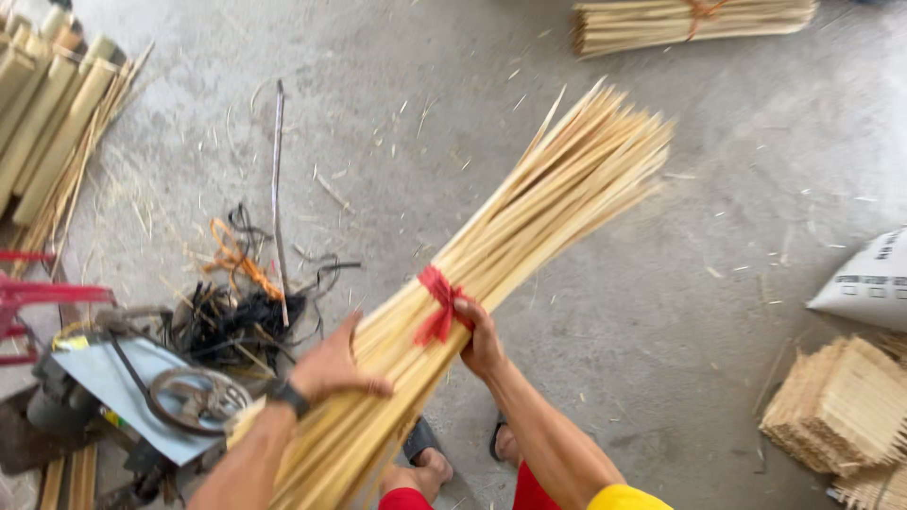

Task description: The person ties a bundle of bamboo strips with a red string, then sits on a stool and uses a grinding machine to smooth the edges of individual bamboo strips. The person feeds each strip through the machine one by one and collects the finished pieces.

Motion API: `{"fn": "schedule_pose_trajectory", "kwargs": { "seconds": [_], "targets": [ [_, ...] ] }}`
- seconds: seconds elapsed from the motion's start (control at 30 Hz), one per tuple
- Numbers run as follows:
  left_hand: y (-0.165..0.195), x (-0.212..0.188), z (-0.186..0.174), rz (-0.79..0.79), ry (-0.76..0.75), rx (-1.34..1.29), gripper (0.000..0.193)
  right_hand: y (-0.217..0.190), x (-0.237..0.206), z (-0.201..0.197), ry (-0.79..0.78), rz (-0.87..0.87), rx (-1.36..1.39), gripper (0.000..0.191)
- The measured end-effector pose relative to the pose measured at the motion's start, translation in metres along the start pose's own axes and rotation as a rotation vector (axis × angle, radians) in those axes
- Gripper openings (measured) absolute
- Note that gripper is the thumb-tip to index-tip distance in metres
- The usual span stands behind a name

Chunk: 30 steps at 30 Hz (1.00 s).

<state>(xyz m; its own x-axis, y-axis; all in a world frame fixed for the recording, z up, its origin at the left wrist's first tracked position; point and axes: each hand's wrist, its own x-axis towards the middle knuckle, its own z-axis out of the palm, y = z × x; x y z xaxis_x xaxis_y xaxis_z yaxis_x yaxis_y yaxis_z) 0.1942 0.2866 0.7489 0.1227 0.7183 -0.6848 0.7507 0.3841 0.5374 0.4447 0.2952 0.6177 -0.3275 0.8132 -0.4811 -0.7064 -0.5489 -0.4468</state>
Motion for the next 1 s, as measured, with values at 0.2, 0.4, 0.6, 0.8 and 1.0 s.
{"fn": "schedule_pose_trajectory", "kwargs": {
  "seconds": [0.2, 0.4, 0.6, 0.8, 1.0],
  "targets": [
    [0.072, -0.026, 0.009, -0.118, -0.083, -0.121, 0.118, -0.077, -0.046, 0.009, 0.206, 0.159, -0.034, 0.053],
    [0.099, 0.053, -0.043, -0.101, -0.005, -0.151, 0.12, -0.137, 0.048, 0.029, 0.229, 0.192, -0.036, 0.051],
    [0.159, 0.185, -0.154, -0.025, 0.034, -0.187, 0.128, -0.245, 0.21, 0.09, 0.134, 0.098, -0.014, 0.05],
    [0.231, 0.284, -0.289, 0.176, 0.542, 0.175, 0.12, -0.37, 0.356, 0.143, 0.078, -0.019, -0.054, 0.048],
    [0.236, 0.34, -0.389, 0.233, 1.316, 0.191, 0.074, -0.516, 0.554, 0.187, 0.038, -0.234, 0.042, 0.047]
  ]
}}
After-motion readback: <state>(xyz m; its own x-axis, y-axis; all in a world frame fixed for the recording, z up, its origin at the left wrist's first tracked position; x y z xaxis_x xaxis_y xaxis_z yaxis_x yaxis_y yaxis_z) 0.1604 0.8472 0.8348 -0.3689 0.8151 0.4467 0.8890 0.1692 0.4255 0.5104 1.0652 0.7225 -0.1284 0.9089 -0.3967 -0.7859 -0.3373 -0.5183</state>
